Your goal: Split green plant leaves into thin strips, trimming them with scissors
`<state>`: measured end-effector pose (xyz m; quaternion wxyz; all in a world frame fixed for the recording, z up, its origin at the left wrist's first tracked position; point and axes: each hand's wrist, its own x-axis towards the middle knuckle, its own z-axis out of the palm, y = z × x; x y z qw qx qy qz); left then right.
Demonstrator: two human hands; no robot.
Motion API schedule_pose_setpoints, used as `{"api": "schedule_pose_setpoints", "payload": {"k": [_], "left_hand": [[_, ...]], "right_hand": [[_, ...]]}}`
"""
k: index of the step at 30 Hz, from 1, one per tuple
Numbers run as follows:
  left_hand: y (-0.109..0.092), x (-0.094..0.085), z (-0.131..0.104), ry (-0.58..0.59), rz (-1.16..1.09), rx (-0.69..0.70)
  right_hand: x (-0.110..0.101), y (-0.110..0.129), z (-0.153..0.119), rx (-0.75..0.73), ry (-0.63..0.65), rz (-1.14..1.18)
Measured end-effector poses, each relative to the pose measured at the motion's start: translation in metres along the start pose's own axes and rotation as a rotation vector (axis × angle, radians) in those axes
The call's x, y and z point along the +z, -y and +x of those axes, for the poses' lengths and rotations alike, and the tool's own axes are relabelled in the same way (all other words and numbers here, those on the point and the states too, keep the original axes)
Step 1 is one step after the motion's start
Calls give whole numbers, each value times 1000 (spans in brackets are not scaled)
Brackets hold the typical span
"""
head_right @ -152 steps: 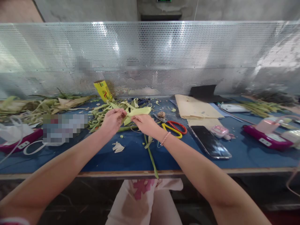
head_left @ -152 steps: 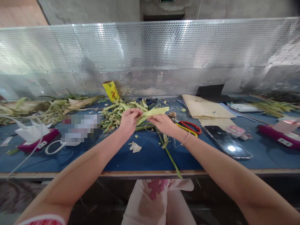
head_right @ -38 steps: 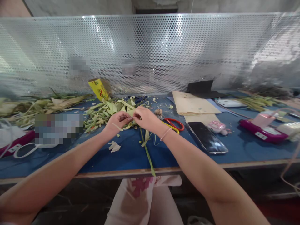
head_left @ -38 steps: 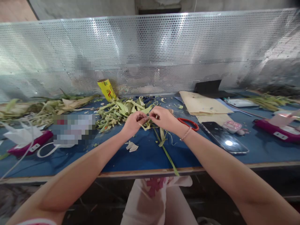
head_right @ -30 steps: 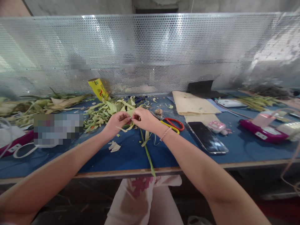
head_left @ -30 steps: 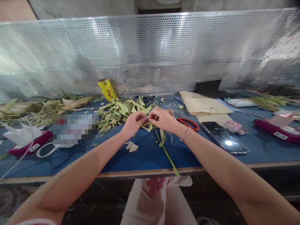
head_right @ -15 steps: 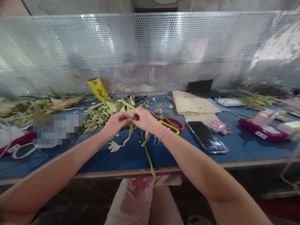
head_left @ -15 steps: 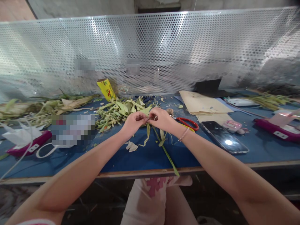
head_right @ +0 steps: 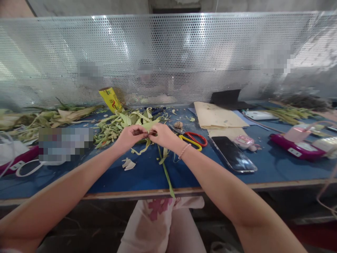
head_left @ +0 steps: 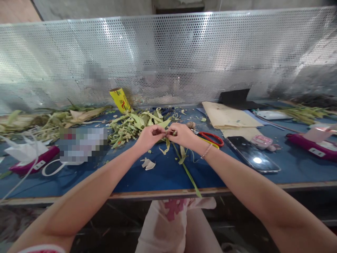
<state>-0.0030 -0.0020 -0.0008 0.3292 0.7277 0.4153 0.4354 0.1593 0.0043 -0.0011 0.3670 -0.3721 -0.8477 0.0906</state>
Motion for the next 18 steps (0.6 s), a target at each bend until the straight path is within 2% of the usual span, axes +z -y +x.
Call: {"api": "schedule_pose_setpoints", "payload": {"k": [6, 12, 15, 18], "left_hand": [[-6, 0, -2, -43, 325, 204], [-4, 1, -3, -65, 444, 400], [-2, 1, -4, -89, 435, 414], [-1, -1, -4, -114, 420, 384]], "right_hand": [[8, -4, -1, -127, -72, -13], [12, -3, -3, -85, -67, 11], [12, -1, -5, -39, -59, 77], [11, 0, -4, -83, -58, 109]]}}
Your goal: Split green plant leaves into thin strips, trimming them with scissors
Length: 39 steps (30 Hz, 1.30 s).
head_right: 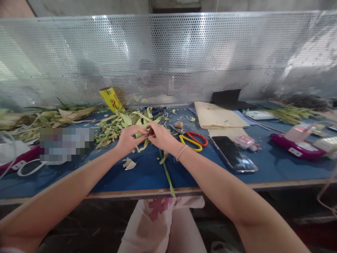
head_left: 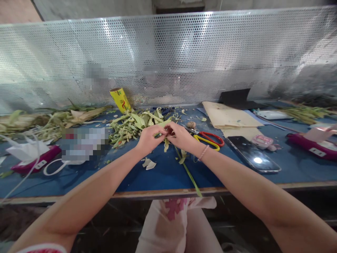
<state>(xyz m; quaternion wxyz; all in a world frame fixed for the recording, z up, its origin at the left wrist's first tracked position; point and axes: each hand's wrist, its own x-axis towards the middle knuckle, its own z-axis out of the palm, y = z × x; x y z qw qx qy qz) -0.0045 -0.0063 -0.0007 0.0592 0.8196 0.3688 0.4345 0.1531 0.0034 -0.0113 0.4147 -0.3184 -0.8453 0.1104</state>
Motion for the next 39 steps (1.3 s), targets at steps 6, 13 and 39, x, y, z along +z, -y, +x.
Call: {"api": "schedule_pose_setpoints", "payload": {"k": [6, 13, 39], "left_hand": [[4, -4, 3, -3, -17, 70], [3, -5, 2, 32, 25, 143], [-1, 3, 3, -22, -383, -455]], "right_hand": [[-2, -2, 5, 6, 18, -51], [-10, -3, 6, 185, 140, 169], [-19, -9, 5, -12, 7, -175]]}}
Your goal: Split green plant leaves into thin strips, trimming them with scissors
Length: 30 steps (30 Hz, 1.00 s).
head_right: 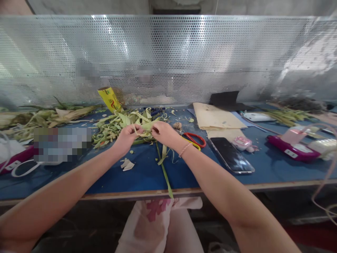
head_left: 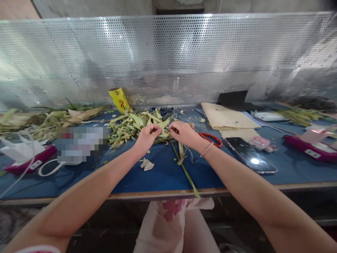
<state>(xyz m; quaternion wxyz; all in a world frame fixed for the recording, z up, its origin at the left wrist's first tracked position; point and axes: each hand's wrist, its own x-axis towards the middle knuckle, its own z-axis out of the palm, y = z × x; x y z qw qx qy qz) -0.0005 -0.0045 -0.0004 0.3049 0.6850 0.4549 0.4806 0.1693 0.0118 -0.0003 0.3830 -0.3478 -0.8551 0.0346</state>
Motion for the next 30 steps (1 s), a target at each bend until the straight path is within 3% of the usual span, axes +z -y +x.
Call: {"api": "schedule_pose_setpoints", "payload": {"k": [4, 10, 15, 20, 27, 30], "left_hand": [[4, 4, 1, 32, -76, -48], [3, 7, 0, 36, 37, -28], [-2, 6, -3, -27, 271, 2], [-1, 5, 1, -41, 485, 78], [3, -3, 9, 31, 784, 227], [-1, -6, 9, 59, 967, 255]], "right_hand": [[-1, 3, -2, -30, 65, 1], [10, 8, 0, 32, 116, 45], [11, 7, 0, 161, 108, 134], [6, 9, -1, 228, 182, 153], [2, 11, -1, 137, 159, -34], [3, 12, -1, 172, 185, -110]]}}
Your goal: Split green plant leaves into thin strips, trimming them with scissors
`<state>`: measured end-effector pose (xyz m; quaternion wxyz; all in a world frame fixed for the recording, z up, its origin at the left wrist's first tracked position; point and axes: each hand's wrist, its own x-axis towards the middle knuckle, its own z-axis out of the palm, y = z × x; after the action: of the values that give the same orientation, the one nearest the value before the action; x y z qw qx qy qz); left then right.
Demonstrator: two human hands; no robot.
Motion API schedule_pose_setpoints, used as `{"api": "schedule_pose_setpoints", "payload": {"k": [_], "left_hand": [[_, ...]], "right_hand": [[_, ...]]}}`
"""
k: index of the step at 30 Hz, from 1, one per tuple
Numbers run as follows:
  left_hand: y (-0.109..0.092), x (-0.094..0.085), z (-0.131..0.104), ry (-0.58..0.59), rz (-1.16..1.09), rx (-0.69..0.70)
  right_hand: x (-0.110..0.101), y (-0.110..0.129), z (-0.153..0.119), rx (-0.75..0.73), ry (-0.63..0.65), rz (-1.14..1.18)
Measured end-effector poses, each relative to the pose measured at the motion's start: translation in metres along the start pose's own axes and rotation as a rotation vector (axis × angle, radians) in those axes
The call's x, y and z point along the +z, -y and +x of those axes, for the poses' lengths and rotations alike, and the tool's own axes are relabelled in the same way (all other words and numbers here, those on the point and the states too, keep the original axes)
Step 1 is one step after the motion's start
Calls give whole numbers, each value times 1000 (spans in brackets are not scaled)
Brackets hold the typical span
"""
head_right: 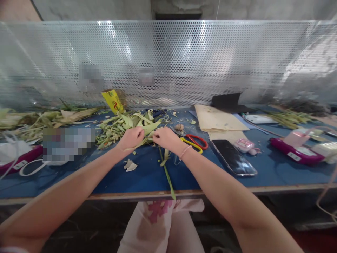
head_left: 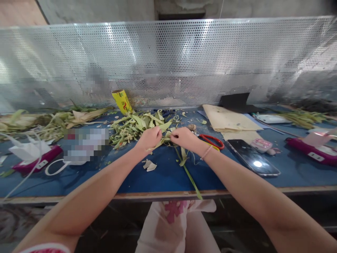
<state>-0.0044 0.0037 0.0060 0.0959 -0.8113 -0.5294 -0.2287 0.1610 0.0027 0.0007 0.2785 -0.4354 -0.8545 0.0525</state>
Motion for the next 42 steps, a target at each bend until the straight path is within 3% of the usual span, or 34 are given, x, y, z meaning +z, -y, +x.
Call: {"api": "schedule_pose_setpoints", "payload": {"k": [5, 22, 30, 42], "left_hand": [[-1, -2, 0, 53, 141, 19], [4, 6, -1, 21, -137, -87], [7, 10, -2, 22, -77, -43], [2, 6, 0, -111, -474, -148]], "right_hand": [[3, 1, 1, 56, 32, -61], [7, -2, 1, 78, 5, 0], [4, 0, 2, 105, 81, 1], [0, 0, 1, 94, 54, -6]]}}
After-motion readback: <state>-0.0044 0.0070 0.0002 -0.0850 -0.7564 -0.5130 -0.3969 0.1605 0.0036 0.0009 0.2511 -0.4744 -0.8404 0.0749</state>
